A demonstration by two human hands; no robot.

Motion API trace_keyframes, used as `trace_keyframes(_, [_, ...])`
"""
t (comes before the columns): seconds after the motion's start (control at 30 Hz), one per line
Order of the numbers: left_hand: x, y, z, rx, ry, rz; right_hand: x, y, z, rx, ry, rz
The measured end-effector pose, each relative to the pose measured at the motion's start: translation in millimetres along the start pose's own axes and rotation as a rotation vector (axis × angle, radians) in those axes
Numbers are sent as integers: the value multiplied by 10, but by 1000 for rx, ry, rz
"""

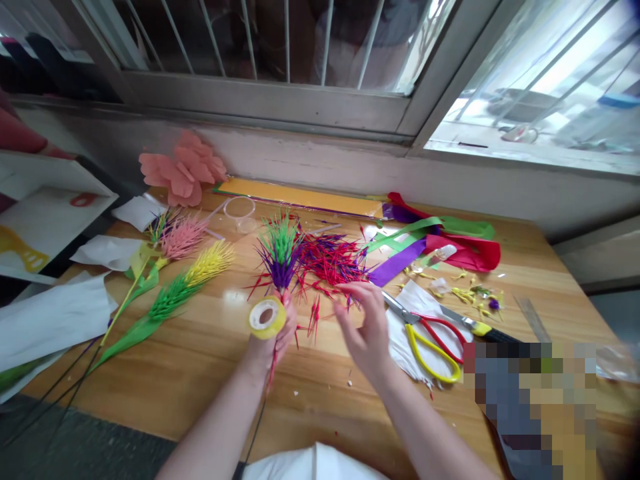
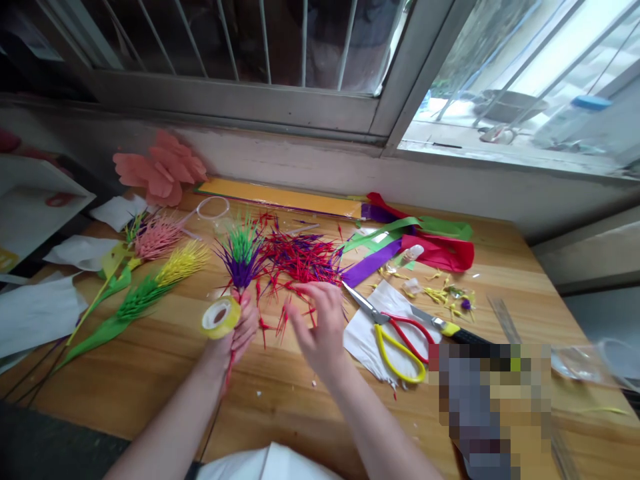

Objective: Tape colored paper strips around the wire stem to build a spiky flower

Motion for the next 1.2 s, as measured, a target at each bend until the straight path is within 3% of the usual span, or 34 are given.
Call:
trace_keyframes(0.07, [12, -79, -49, 79, 29, -138, -363, 231, -24, -66, -114, -99])
trace_keyframes(0.17, [2, -191, -108, 138, 66, -362, -750, 388, -47, 23, -182, -262])
trace_keyframes(0.27, [-11, -235, -117, 134, 79, -454, -925, 402, -66, 139, -176, -324])
trace_keyframes(0.5, [76, -259, -76, 180, 202, -459, -776, -5, -149, 442, 6, -344])
trace_keyframes(0.6, [80, -255, -54, 179, 221, -453, -744, -108, -160, 498, 47, -358])
trace_keyframes(0.7, [56, -257, -29, 187, 208, -446, -842, -55, -107, 452, 7, -405])
trace_keyframes(0.87, [82, -266, 5, 239, 200, -422, -1152, 182, 2, 325, -186, -528])
trace_keyframes(1.2, [232, -252, 52, 261, 205, -415, -1240, 201, -76, 428, -342, -582])
Point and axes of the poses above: each hand's wrist, its own z-axis towards the middle knuckle, its own y-axis out of the back of the hand, x = y × z, the point moved 8 cm from there along z, towards the middle knuckle, and after that the axes turned 3 degrees about -y, right-handed, at the moved point
